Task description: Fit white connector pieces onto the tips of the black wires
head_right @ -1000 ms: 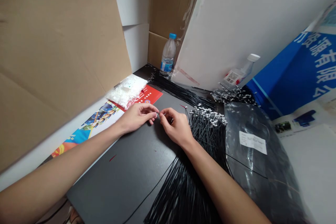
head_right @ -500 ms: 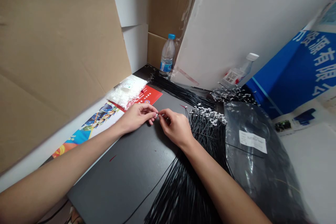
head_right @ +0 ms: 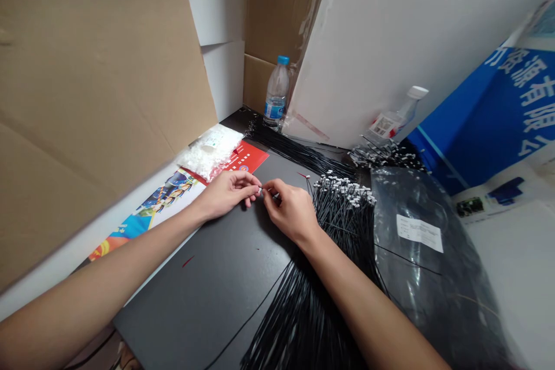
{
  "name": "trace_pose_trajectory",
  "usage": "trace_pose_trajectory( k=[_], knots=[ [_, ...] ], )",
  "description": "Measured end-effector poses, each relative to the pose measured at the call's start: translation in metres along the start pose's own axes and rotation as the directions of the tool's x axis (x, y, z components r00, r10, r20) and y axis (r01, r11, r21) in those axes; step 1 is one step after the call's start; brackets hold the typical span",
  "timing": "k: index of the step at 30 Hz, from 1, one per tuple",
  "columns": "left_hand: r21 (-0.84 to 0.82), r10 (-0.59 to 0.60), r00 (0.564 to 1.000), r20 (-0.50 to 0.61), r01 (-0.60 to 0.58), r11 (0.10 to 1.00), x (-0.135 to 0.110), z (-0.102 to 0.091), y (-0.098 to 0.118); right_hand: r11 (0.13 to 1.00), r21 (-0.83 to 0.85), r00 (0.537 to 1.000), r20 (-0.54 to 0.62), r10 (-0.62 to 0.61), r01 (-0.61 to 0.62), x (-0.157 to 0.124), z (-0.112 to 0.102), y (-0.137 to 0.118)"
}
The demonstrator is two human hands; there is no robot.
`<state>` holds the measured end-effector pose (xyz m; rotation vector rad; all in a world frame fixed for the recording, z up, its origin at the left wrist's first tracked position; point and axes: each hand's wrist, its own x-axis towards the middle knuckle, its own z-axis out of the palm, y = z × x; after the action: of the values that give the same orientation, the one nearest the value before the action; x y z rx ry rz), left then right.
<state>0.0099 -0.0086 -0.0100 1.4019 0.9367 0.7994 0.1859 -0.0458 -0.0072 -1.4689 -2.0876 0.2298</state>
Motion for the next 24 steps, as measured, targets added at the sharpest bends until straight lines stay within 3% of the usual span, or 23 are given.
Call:
trace_pose_trajectory(
  k=[7, 17, 24],
  knots=[
    [0.030, 0.035, 0.999, 0.008, -0.035, 0.999, -0.0013, 0.0000, 0.0005, 0.999, 0.046, 1.000, -0.026, -0.008, 0.009, -0.0004, 0.0012, 0.0011],
    [0.024, 0.029, 0.999, -0.024, -0.029, 0.999, -0.0015, 0.0019, 0.0027, 1.000, -0.028, 0.997, -0.077, -0.014, 0.012, 0.0010, 0.0035, 0.0002],
    [0.017, 0.051, 0.998, -0.045, -0.050, 0.999, -0.0011, 0.0008, 0.0014, 1.000, 0.009, 0.999, -0.045, -0.015, 0.016, 0.0012, 0.0011, -0.0039]
  ],
)
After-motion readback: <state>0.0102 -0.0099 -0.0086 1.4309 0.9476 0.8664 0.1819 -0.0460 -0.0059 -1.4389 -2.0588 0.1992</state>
